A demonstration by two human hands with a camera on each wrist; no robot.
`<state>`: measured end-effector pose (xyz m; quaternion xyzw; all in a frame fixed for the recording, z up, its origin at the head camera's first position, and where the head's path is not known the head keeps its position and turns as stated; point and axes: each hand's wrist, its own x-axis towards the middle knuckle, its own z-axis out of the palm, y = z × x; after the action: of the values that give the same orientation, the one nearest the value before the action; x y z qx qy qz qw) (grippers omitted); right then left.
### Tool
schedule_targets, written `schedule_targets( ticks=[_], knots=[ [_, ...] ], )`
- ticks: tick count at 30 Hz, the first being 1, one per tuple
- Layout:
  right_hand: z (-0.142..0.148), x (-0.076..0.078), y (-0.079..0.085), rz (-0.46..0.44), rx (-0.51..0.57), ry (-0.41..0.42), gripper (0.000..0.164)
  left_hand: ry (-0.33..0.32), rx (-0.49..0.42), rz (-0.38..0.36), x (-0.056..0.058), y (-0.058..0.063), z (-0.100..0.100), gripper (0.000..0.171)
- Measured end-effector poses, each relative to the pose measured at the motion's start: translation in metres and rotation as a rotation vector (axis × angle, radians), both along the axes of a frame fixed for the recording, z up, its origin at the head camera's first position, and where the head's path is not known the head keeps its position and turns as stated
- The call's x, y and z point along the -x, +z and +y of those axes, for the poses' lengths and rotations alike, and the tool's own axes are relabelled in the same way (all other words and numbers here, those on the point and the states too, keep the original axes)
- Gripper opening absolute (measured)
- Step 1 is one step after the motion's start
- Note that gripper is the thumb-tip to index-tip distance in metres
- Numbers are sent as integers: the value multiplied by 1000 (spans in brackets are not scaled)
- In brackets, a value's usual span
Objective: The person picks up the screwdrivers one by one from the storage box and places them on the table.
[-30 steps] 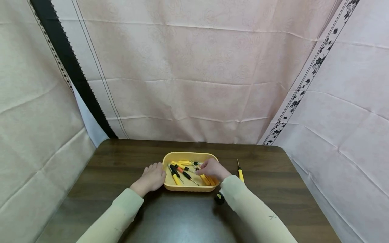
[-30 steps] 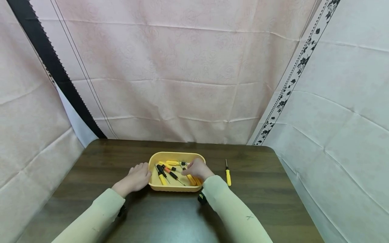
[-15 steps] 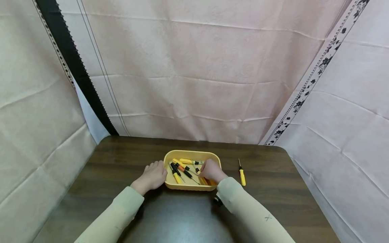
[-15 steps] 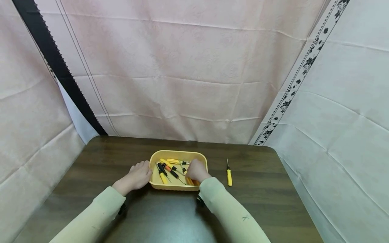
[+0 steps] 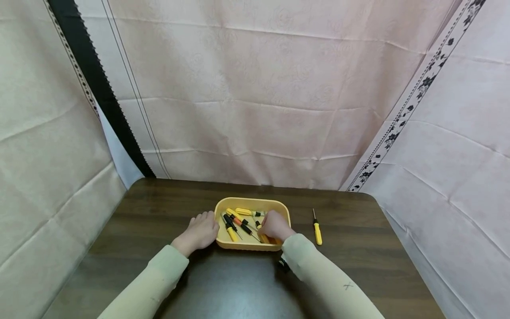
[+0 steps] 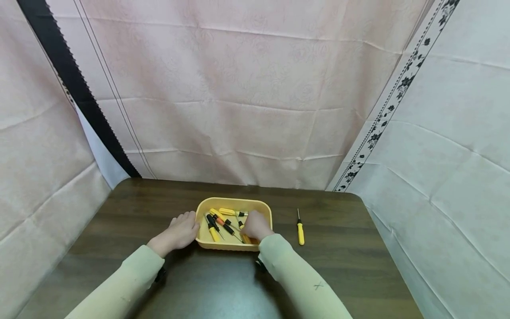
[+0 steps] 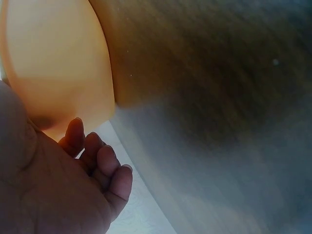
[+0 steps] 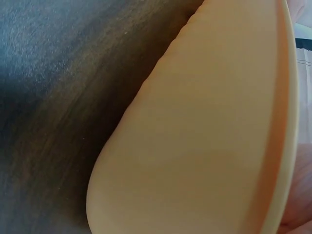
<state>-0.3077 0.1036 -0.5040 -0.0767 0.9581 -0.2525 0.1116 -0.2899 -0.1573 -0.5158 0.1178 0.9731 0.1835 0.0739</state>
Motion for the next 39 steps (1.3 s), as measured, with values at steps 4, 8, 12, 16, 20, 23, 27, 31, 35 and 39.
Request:
schedule_targets(
  ticks=[4,8,12,16,20,23,27,31,35,39],
  knots=[
    [0,-2,-2,-11,13,-3,28,-1,-2,-2,0,-1,0,27],
    [0,-3,-1,-28,61,-15,31,-2,-3,7,-1,0,0,27],
    [-1,-3,-1,-55,94,-29,32,-9,-8,8,-1,0,0,26],
    [1,-2,-1,-52,125,-16,31,-9,-6,9,0,-3,0,25],
    [5,1,2,-46,209,7,35,0,-2,0,0,-2,0,26],
    [8,2,8,-55,268,-8,30,4,1,-11,1,-1,0,27],
    [11,3,17,-51,311,-38,15,1,5,-9,2,1,-1,24],
    [14,1,21,-63,356,-34,15,-2,9,-5,1,0,-2,23],
    [19,0,26,-70,397,-36,17,-2,7,-6,0,2,-1,24],
    [26,-2,32,-67,420,-64,20,-7,23,3,0,3,-1,25]
  ],
)
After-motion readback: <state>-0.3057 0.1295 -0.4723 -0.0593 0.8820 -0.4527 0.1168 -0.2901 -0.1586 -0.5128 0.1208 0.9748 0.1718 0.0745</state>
